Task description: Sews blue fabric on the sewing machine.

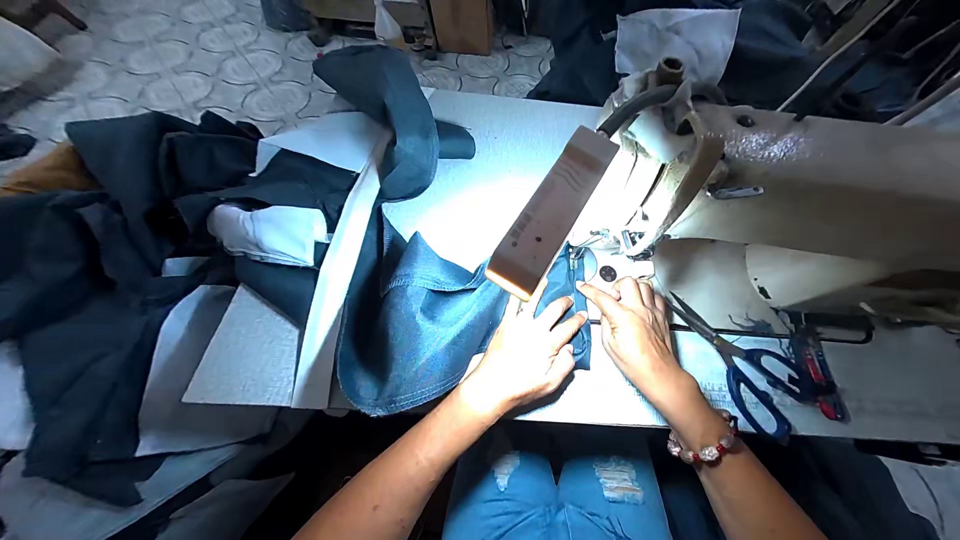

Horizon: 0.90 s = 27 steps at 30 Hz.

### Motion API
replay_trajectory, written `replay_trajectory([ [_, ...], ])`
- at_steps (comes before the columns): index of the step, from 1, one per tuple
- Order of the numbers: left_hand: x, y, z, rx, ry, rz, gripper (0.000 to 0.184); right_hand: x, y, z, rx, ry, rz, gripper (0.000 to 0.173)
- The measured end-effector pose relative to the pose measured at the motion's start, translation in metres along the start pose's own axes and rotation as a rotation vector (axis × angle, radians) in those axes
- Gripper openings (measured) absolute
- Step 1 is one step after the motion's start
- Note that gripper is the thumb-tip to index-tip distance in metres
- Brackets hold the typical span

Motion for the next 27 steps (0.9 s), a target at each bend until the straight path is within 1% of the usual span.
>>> replay_trajectory([
  [5, 0.004, 0.0, -0.001, -0.011, 0.019, -0.019, 0.049, 0.002, -0.002, 0.002, -0.013, 0.022, -0.037, 0.039],
  [7, 0.006, -0.001, 0.001, -0.029, 0.019, -0.027, 0.048, 0.001, -0.001, 0.005, 0.004, 0.016, -0.03, 0.039],
  [13, 0.015, -0.001, 0.008, -0.013, 0.018, -0.033, 0.048, -0.006, -0.005, 0.011, 0.037, -0.005, -0.012, 0.042],
  [17, 0.023, -0.003, 0.017, -0.002, 0.01, 0.008, 0.05, -0.009, -0.011, 0.009, -0.053, -0.081, 0.042, 0.04],
  [22, 0.039, -0.011, 0.029, -0.094, -0.03, 0.026, 0.049, -0.012, -0.008, 0.005, -0.105, -0.165, 0.118, 0.034],
  [27, 0.045, -0.008, 0.04, -0.103, -0.034, 0.009, 0.049, -0.013, -0.009, 0.002, -0.179, -0.126, 0.148, 0.03],
])
Point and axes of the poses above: each hand's wrist, its own z-axis towards the middle knuckle, its own y-axis out of the back of the hand, x = y × z, the point moved 3 cm from there along z, towards the middle knuckle, and after that the axes turned 12 degrees about -x, right-handed, at the moved point
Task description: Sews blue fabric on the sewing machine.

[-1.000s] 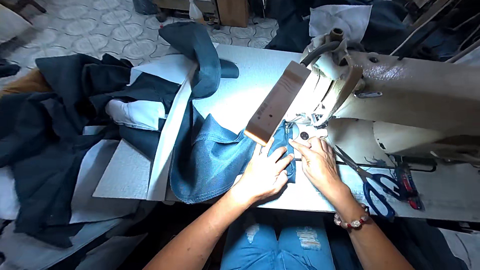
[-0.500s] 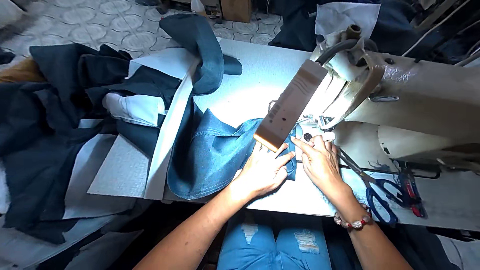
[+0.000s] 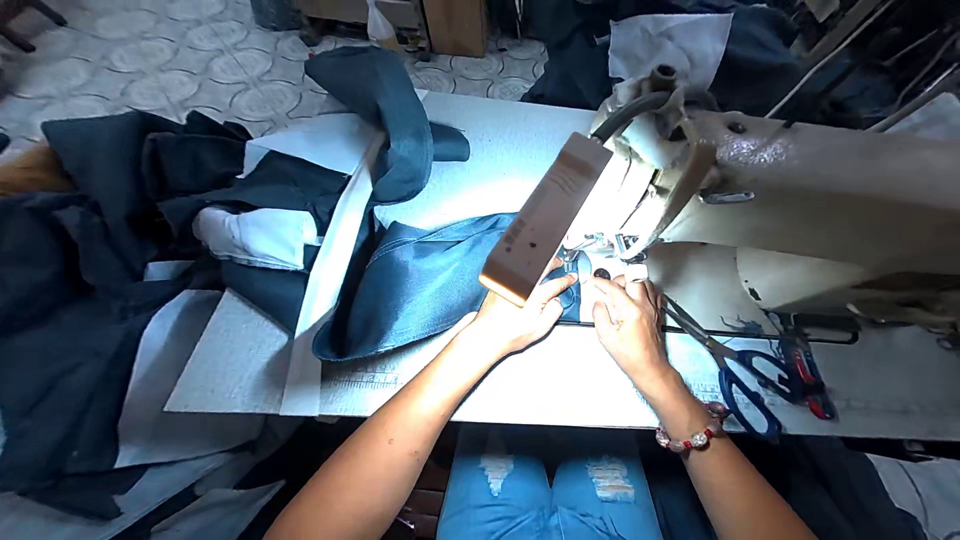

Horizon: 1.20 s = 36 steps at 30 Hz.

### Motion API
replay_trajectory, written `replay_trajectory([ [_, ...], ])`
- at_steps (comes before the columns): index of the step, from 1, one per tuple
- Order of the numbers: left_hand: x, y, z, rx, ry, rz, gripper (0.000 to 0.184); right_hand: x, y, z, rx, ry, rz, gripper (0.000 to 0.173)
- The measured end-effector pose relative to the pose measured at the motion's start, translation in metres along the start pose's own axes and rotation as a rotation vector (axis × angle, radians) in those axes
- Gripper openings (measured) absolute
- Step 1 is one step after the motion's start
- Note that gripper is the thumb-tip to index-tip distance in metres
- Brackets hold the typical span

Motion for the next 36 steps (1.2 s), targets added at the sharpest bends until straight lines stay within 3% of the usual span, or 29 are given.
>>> replay_trajectory([
  [5, -0.018, 0.016, -0.011, 0.137, 0.04, 0.074, 0.051, 0.004, 0.005, -0.004, 0.028, 0.087, 0.029, 0.024],
  [6, -0.028, 0.024, -0.021, 0.112, 0.012, 0.078, 0.05, 0.006, 0.006, -0.006, 0.046, 0.08, -0.001, 0.027],
  [9, -0.042, 0.039, -0.074, -0.19, -0.098, 0.159, 0.037, 0.014, 0.007, -0.007, 0.05, -0.002, -0.09, 0.036],
  [13, -0.018, 0.065, -0.113, -0.22, 0.262, 0.396, 0.039, 0.032, -0.002, 0.004, 0.013, -0.152, 0.006, 0.029],
  [16, 0.002, 0.084, -0.089, -0.177, 0.43, 0.526, 0.03, 0.04, -0.01, 0.011, 0.05, -0.298, 0.079, 0.027],
  [18, 0.016, 0.09, -0.06, -0.201, 0.428, 0.549, 0.028, 0.04, -0.013, 0.015, 0.031, -0.342, 0.105, 0.023],
  [19, 0.025, 0.09, -0.047, -0.218, 0.393, 0.507, 0.032, 0.038, -0.014, 0.015, 0.024, -0.357, 0.132, 0.023],
  [22, 0.055, 0.088, -0.01, -0.057, 0.408, 0.374, 0.06, 0.035, -0.014, 0.012, 0.025, -0.37, 0.167, 0.023],
  [27, 0.075, 0.086, 0.008, -0.042, 0.452, 0.256, 0.056, 0.035, -0.018, 0.012, 0.021, -0.35, 0.22, 0.02],
  [29, 0.073, 0.087, 0.0, -0.142, 0.403, 0.229, 0.045, 0.033, -0.021, 0.012, -0.021, -0.38, 0.282, 0.017],
  [32, 0.058, 0.097, -0.029, -0.236, 0.195, 0.185, 0.025, 0.036, -0.014, 0.011, -0.027, -0.477, 0.433, 0.013],
  [36, 0.012, 0.133, -0.097, -0.342, -0.13, 0.347, 0.021, 0.044, 0.025, -0.025, 0.076, -0.587, 0.639, 0.048],
])
Point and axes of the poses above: each hand's wrist, its own z-axis towards the middle knuckle, its own y-axis out of the back of the hand, x = y × z, the point moved 3 cm from there along z, towards the middle knuckle, and after that the axes turned 12 degrees about -x, right-handed, at the moved point
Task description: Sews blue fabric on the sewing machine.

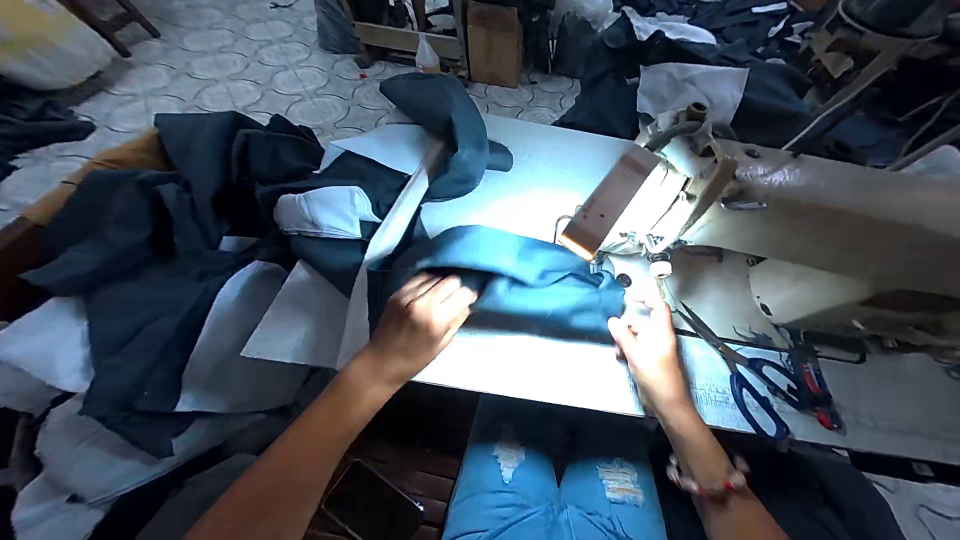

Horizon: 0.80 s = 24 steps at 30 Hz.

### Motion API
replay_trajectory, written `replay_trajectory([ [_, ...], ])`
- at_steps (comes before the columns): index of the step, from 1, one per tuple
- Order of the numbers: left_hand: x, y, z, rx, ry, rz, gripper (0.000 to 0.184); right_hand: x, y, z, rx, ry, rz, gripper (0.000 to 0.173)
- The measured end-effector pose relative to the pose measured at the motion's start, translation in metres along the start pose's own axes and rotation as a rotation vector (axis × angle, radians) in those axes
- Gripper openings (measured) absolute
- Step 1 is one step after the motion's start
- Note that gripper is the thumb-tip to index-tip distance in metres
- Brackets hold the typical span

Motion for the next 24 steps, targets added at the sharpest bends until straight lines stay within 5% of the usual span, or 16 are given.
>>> replay_trajectory([
  [6, -0.05, 0.025, -0.028, 0.014, 0.003, 0.177, 0.019, 0.008, 0.027, -0.035, 0.072, -0.194, -0.037, 0.043],
  [9, -0.071, 0.022, -0.008, 0.157, 0.175, 0.137, 0.015, 0.017, 0.037, -0.02, -0.005, 0.243, -0.443, 0.025],
  [12, -0.11, 0.015, 0.029, 0.062, 0.168, -0.073, 0.026, 0.025, 0.025, -0.002, -0.101, 0.53, -0.608, 0.027],
  [15, -0.135, -0.033, 0.067, -0.063, 0.078, -0.288, 0.018, 0.039, 0.003, 0.01, 0.119, 0.326, -0.834, 0.049],
  [17, -0.135, -0.074, 0.083, -0.06, 0.145, -0.42, 0.013, 0.039, -0.007, 0.015, 0.159, 0.333, -0.898, 0.045],
  [22, -0.113, -0.122, 0.082, 0.297, 0.604, -0.415, 0.022, 0.015, -0.011, 0.036, 0.05, 0.477, -0.781, 0.019],
  [24, -0.106, -0.125, 0.073, 0.347, 0.661, -0.374, 0.025, 0.009, -0.005, 0.046, 0.044, 0.285, -0.629, 0.023],
])
Point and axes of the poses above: each hand's wrist, its own z-axis towards the middle knuckle, its own y-axis out of the back of the hand, x = y × z, the point moved 3 cm from there along z, towards the middle knuckle, and after that the axes turned 12 degrees about -x, right-handed, at the moved point
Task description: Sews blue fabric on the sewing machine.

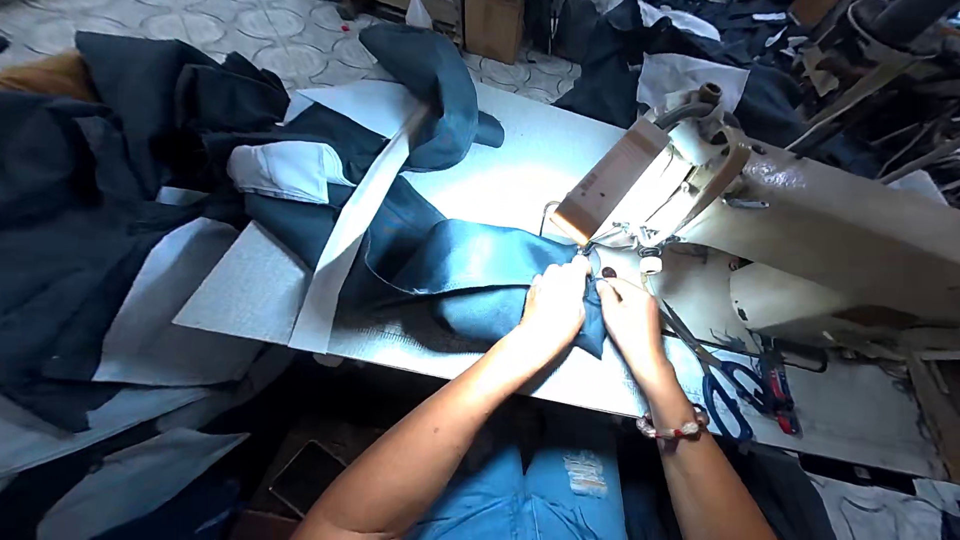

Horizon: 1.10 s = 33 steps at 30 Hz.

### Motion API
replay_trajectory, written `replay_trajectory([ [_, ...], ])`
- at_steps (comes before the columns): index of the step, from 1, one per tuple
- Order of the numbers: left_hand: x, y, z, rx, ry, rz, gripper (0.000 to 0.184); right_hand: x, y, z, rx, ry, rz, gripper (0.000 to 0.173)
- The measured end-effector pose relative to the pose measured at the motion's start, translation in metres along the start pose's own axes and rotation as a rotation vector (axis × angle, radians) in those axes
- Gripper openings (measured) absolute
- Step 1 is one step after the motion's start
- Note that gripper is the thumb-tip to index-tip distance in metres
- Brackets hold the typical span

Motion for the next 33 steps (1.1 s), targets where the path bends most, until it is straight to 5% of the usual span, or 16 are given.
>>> replay_trajectory([
  [3, 0.012, 0.001, 0.0, -0.029, -0.012, 0.025, 0.021, -0.011, 0.002, 0.01, 0.16, -0.39, 0.216, 0.022],
  [5, 0.013, -0.001, 0.001, 0.001, -0.037, 0.049, 0.024, -0.012, 0.003, 0.012, 0.205, -0.49, 0.283, 0.02],
  [11, 0.011, -0.004, -0.005, 0.131, -0.138, 0.045, 0.039, -0.007, 0.007, 0.002, 0.196, -0.441, 0.369, 0.023],
  [16, 0.022, 0.014, -0.013, 0.443, -0.293, -0.062, 0.05, 0.007, 0.012, -0.029, 0.24, -0.488, 0.431, 0.055],
  [19, 0.018, 0.025, -0.006, 0.616, -0.273, -0.009, 0.07, 0.01, 0.012, -0.034, 0.119, -0.611, 0.687, 0.046],
  [21, 0.015, 0.021, -0.004, 0.586, -0.311, 0.079, 0.087, 0.012, 0.011, -0.035, 0.088, -0.598, 0.735, 0.04],
  [26, 0.02, 0.012, -0.007, 0.484, -0.365, 0.121, 0.096, 0.012, 0.001, -0.043, 0.021, -0.522, 0.717, 0.049],
  [28, 0.021, 0.009, -0.009, 0.307, -0.409, 0.083, 0.081, 0.019, 0.001, -0.043, -0.035, -0.676, 0.888, 0.037],
  [31, 0.026, 0.002, -0.005, -0.219, -0.715, 0.078, 0.019, 0.032, -0.001, -0.048, -0.135, -0.823, 1.064, 0.026],
  [33, 0.025, 0.005, 0.003, -0.29, -0.894, 0.165, 0.003, 0.032, -0.003, -0.05, -0.167, -0.801, 1.078, 0.024],
])
Point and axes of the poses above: each hand's wrist, its own z-axis towards the middle knuckle, its own y-axis out of the back of the hand, x = y × z, the point moved 3 cm from there along z, towards the middle knuckle, and after that the axes turned 12 degrees about -x, right-handed, at the moved point
